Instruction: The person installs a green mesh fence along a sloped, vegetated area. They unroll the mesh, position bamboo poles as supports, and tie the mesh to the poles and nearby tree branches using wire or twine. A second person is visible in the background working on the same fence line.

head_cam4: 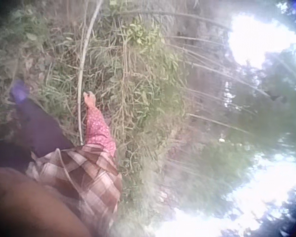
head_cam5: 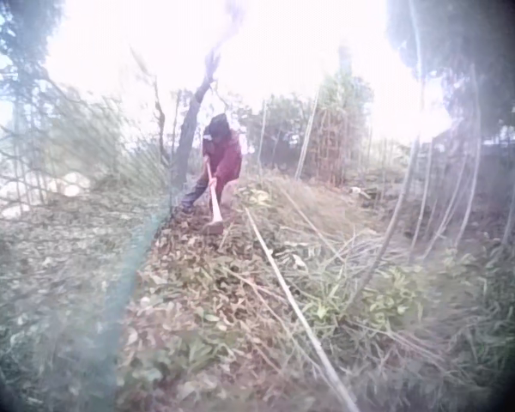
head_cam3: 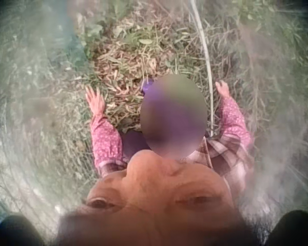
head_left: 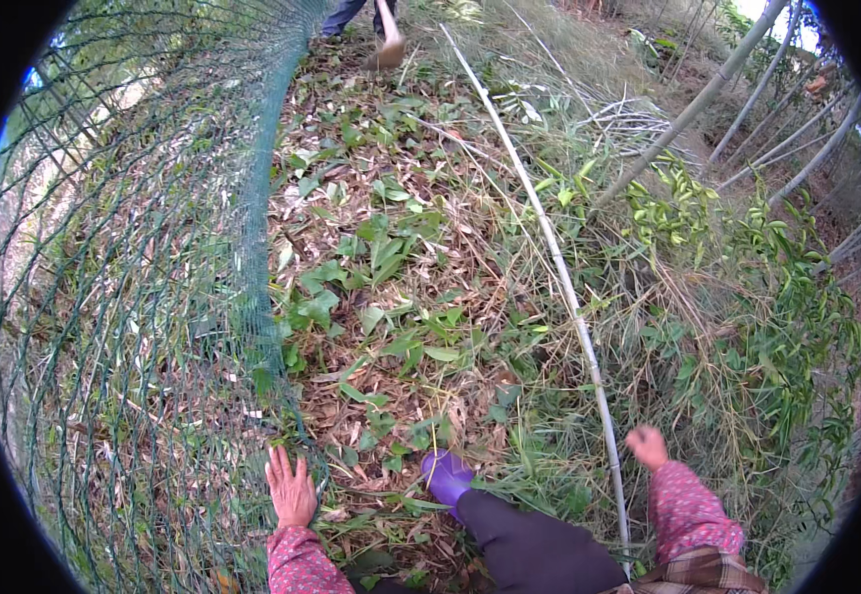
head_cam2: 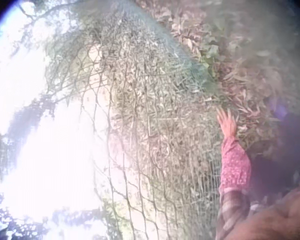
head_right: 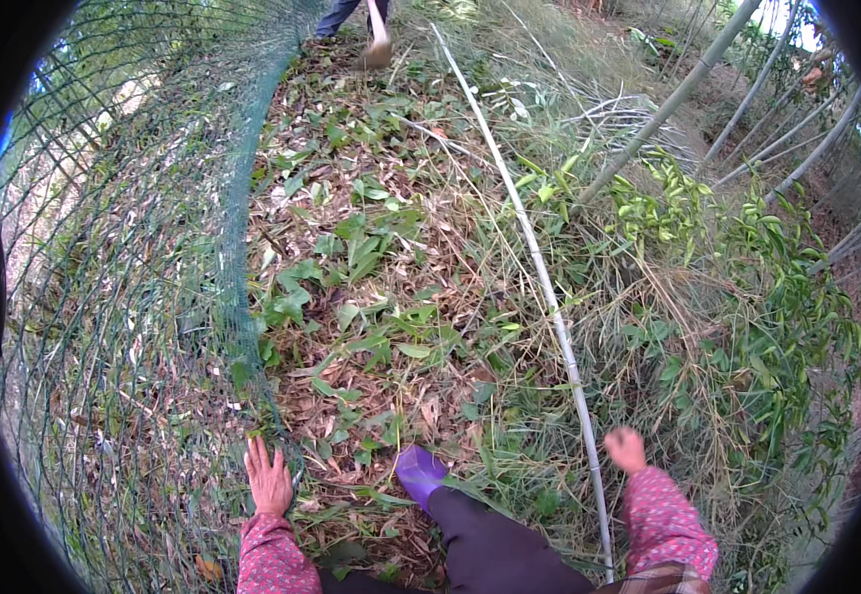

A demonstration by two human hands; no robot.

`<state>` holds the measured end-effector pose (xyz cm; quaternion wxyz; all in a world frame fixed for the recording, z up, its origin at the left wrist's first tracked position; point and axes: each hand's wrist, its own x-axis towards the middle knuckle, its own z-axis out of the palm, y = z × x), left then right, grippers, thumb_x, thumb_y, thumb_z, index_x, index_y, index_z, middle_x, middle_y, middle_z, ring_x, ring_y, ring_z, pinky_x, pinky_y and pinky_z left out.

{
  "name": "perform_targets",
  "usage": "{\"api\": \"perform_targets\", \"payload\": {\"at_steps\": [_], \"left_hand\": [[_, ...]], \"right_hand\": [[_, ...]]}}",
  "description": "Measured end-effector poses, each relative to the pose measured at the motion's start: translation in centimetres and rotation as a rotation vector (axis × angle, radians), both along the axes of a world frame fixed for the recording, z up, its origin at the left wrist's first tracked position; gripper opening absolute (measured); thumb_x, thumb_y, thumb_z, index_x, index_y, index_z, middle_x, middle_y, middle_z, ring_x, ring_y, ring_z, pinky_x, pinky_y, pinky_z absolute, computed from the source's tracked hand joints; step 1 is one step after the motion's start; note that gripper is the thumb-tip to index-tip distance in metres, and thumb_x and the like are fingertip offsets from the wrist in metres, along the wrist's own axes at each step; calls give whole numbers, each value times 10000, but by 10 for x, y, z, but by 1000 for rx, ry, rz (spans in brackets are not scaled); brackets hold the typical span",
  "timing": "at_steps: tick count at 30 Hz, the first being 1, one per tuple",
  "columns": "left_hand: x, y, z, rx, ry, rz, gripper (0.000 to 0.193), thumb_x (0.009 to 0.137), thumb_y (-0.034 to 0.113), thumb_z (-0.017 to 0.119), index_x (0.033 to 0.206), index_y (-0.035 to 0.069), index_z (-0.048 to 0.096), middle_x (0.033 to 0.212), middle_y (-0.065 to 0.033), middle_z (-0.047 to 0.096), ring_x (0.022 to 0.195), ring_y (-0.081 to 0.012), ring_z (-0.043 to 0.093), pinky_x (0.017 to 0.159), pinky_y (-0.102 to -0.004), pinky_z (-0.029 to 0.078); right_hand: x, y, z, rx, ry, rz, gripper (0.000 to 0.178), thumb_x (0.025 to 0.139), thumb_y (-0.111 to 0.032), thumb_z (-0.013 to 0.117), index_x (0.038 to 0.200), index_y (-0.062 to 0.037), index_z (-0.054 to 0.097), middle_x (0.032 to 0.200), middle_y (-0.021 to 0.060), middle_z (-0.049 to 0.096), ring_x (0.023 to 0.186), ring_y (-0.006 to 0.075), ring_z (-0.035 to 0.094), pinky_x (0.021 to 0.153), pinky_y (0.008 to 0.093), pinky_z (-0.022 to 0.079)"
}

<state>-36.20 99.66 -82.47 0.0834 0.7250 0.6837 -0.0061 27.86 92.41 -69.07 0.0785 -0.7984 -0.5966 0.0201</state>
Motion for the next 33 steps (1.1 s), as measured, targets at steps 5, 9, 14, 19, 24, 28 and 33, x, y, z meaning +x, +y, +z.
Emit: {"api": "perform_targets", "payload": {"at_steps": [5, 9, 14, 19, 24, 28, 33], "left_hand": [[0, -1, -3, 14, 29, -17, 443, 820, 231, 533, 1238, 86, 510, 1486, -227, 175, 1398, -369, 88, 1126, -445, 68], [1, -1, -2, 41, 61, -40, 454, 823, 239, 528, 1251, 92, 499, 1484, -219, 185, 1396, -366, 104, 1124, -448, 80], [4, 0, 3, 6, 49, -20, 450, 825, 253, 526, 1249, 104, 504, 1485, -214, 188, 1393, -361, 122, 1120, -446, 105], [4, -1, 2, 50, 2, -28, 445, 827, 247, 537, 1244, 96, 503, 1480, -212, 202, 1390, -357, 137, 1115, -445, 124], [5, -1, 2, 58, 21, -29, 452, 826, 252, 543, 1249, 101, 499, 1478, -209, 209, 1390, -352, 141, 1114, -447, 126], [5, 0, 2, 53, 40, -38, 462, 823, 265, 546, 1255, 107, 501, 1483, -209, 199, 1392, -354, 133, 1115, -445, 122], [6, -1, 2, 54, 45, -48, 471, 815, 267, 555, 1257, 115, 497, 1485, -211, 191, 1394, -356, 124, 1116, -445, 114]], "right_hand": [[18, -64, -113, -140, 457, -391, 378, 781, -373, 695, 918, -23, 660, 723, 152, 634, 670, 241, 604, 637, 388, 471], [23, -72, -70, -38, 132, -359, 321, 802, -331, 685, 826, -12, 662, 625, 153, 612, 555, 280, 573, 554, 380, 459], [4, -93, 3, -50, 216, -279, 308, 824, -303, 668, 846, 4, 657, 592, 113, 594, 539, 210, 554, 526, 368, 442], [-16, -118, 11, -83, 299, -220, 272, 835, -262, 652, 858, 9, 646, 626, 100, 600, 580, 187, 551, 541, 344, 444], [-47, -87, -4, -183, 525, -108, 237, 820, -232, 624, 856, 2, 636, 628, 100, 582, 599, 200, 567, 567, 337, 461], [-81, 17, 7, 113, -44, 226, 213, 819, -223, 632, 821, -11, 639, 566, 87, 541, 540, 161, 523, 520, 355, 432], [-108, 144, 57, -136, 685, -123, 240, 827, -243, 672, 716, -33, 636, 520, -10, 498, 455, 84, 418, 402, 303, 311]]}}
